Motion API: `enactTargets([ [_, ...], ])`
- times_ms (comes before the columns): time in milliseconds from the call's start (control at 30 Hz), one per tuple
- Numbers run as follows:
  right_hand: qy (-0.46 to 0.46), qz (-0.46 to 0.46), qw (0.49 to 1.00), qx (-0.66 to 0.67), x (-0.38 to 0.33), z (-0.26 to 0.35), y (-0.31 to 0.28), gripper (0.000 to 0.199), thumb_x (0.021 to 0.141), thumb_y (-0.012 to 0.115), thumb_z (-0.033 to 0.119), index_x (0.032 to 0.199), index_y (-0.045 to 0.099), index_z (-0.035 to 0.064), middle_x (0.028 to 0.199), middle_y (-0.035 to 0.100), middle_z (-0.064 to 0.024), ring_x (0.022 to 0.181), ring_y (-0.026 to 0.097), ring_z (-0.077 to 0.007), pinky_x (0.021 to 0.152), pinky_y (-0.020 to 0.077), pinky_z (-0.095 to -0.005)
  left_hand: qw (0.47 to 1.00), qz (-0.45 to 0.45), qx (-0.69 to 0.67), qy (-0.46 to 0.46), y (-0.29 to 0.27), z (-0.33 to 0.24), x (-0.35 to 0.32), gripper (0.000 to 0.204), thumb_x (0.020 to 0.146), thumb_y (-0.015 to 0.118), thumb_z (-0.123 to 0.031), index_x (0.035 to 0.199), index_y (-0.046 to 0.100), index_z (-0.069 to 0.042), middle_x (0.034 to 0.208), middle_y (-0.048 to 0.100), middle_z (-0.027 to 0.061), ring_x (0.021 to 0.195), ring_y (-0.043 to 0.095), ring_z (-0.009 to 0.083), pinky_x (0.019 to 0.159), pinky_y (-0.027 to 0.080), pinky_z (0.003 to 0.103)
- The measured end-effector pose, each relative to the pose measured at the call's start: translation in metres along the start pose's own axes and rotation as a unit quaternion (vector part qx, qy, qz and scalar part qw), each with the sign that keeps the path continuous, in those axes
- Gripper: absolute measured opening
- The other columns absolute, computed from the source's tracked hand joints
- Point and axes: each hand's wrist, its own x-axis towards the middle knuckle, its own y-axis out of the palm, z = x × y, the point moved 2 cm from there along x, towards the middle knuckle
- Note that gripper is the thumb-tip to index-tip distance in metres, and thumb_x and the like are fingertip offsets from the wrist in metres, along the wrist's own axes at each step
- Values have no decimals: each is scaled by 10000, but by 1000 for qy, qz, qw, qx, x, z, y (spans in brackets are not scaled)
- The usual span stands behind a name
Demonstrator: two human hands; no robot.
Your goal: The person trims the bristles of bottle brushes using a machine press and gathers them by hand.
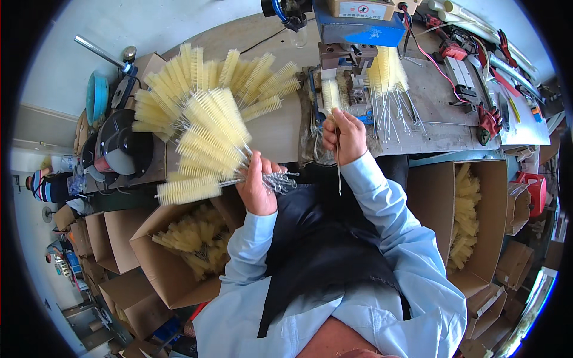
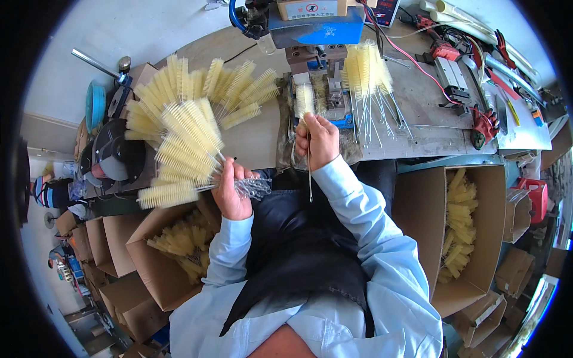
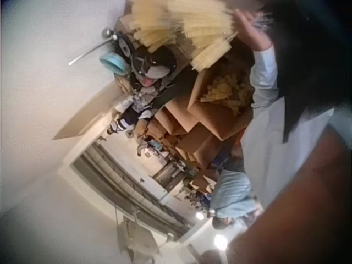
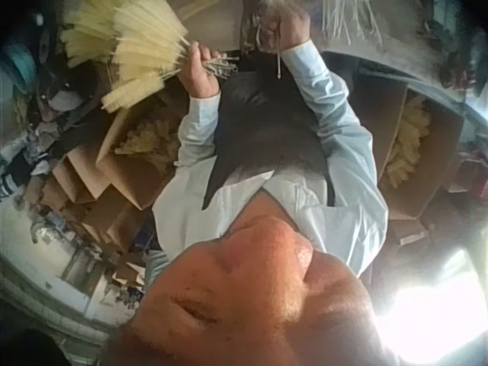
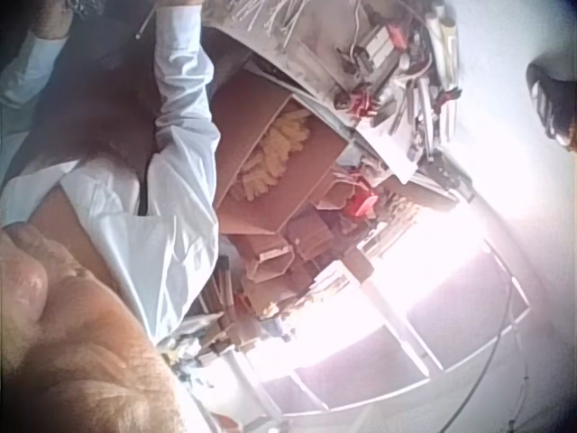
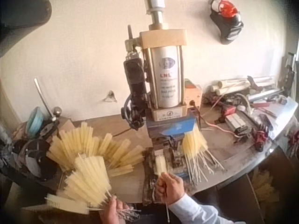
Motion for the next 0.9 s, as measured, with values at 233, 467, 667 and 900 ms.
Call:
enactTargets([
  [233, 62, 5, 998, -11, 15, 10, 4, 305, 1004, 547, 349, 1002, 553, 44, 784, 600, -77, 545, 577, -182, 442, 469, -335, 999, -32, 27, 19, 11, 27, 44, 180, 974, 611, -167, 871, 522, -49, 703, 500, 41, 644, 546, 164, 605, 534, 362],
  [467, 143, 17, 989, 38, 20, 30, 24, 584, 966, 489, 582, 1122, 546, 21, 997, 660, -142, 818, 679, -303, 640, 579, -436, 994, -55, 34, 84, -9, 54, 97, 113, 979, 577, -114, 933, 515, -31, 696, 508, 49, 618, 546, 167, 571, 556, 371],
  [667, 147, 47, 985, 72, 31, 24, 47, 621, 967, 513, 548, 1147, 507, -46, 1085, 646, -187, 892, 675, -336, 814, 574, -495, 997, -39, -16, 59, -15, 58, 102, 100, 973, 589, -117, 944, 535, -38, 687, 520, 43, 611, 550, 175, 577, 556, 382],
  [900, 151, 39, 968, 196, 38, 22, 57, 457, 1048, 393, 358, 1146, 528, -67, 1083, 655, -185, 982, 660, -325, 917, 548, -469, 997, -64, 6, 52, -17, 58, 102, 104, 958, 613, -123, 906, 547, -62, 693, 518, 34, 614, 534, 174, 578, 551, 398],
])
